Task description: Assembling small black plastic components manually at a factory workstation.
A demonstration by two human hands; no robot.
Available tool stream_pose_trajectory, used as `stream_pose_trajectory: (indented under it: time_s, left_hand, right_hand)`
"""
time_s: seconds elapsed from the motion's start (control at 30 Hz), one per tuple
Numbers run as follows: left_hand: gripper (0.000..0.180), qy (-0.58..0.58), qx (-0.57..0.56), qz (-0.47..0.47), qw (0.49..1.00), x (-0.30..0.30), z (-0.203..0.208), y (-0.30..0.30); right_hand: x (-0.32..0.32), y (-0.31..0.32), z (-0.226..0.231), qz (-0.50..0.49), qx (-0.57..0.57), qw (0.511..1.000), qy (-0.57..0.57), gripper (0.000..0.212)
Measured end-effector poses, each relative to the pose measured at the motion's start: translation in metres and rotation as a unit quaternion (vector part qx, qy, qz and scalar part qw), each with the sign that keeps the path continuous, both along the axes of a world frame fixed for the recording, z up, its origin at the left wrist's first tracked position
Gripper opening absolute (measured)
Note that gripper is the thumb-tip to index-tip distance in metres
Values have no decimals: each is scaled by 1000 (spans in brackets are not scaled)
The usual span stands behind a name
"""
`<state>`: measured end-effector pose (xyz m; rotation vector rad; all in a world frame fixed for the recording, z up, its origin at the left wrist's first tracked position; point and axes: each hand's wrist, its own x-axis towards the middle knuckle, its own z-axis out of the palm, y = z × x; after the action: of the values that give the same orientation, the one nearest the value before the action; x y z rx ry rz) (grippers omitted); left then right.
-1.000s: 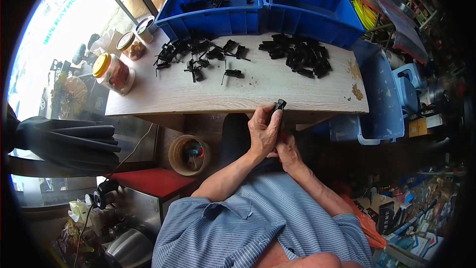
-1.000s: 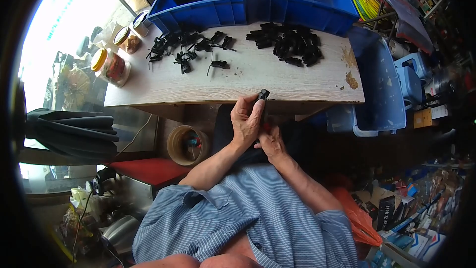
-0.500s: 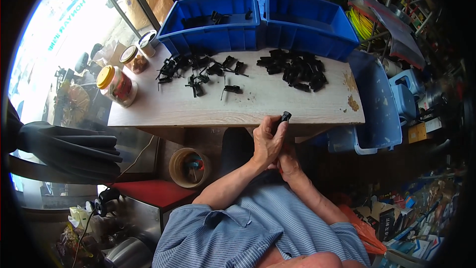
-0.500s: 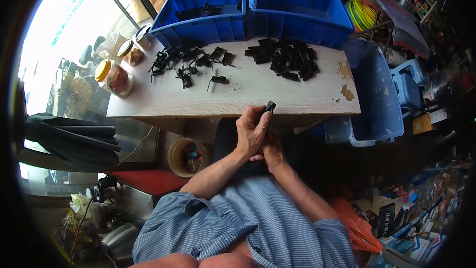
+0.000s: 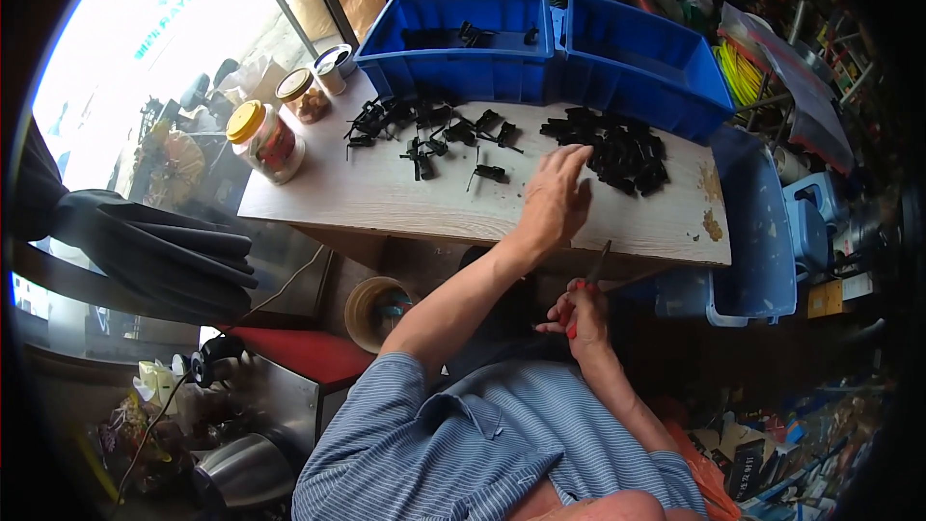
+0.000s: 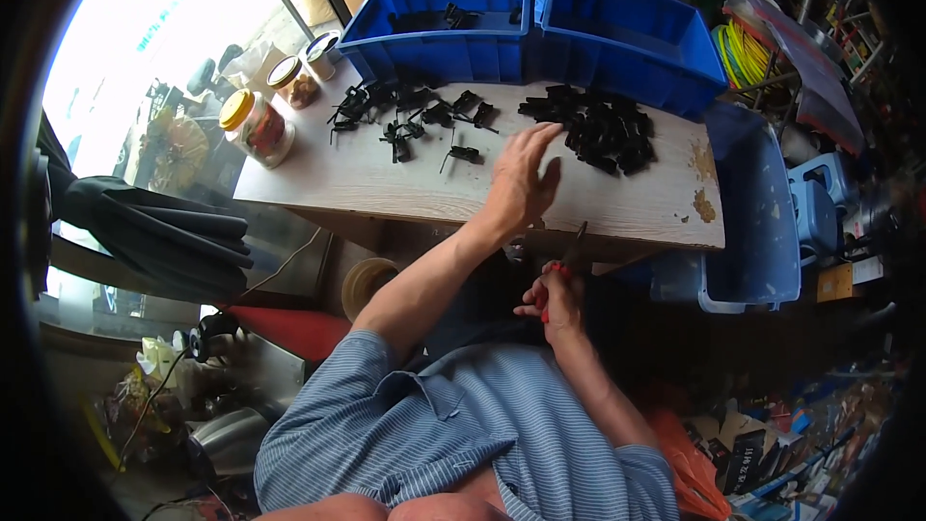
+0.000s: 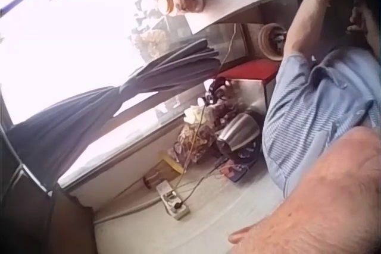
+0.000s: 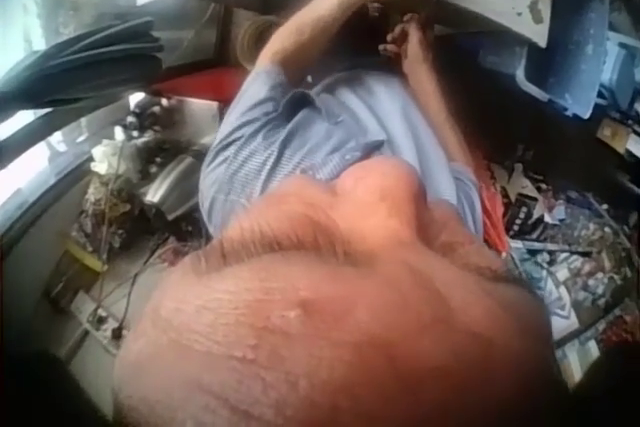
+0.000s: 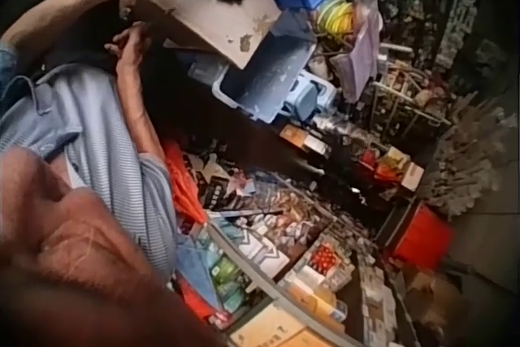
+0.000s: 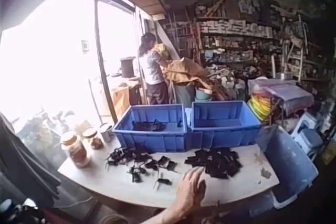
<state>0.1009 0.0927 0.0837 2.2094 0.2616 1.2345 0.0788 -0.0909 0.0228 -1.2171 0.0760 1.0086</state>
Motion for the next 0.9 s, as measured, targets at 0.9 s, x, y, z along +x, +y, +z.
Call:
stream_pose_trajectory:
  time_s: [0.9]
  left_hand:
    - [21,220,-438,-245,837,-113,-29,-43]
  right_hand:
    - [10,3,25,-12,137,986,-90,25]
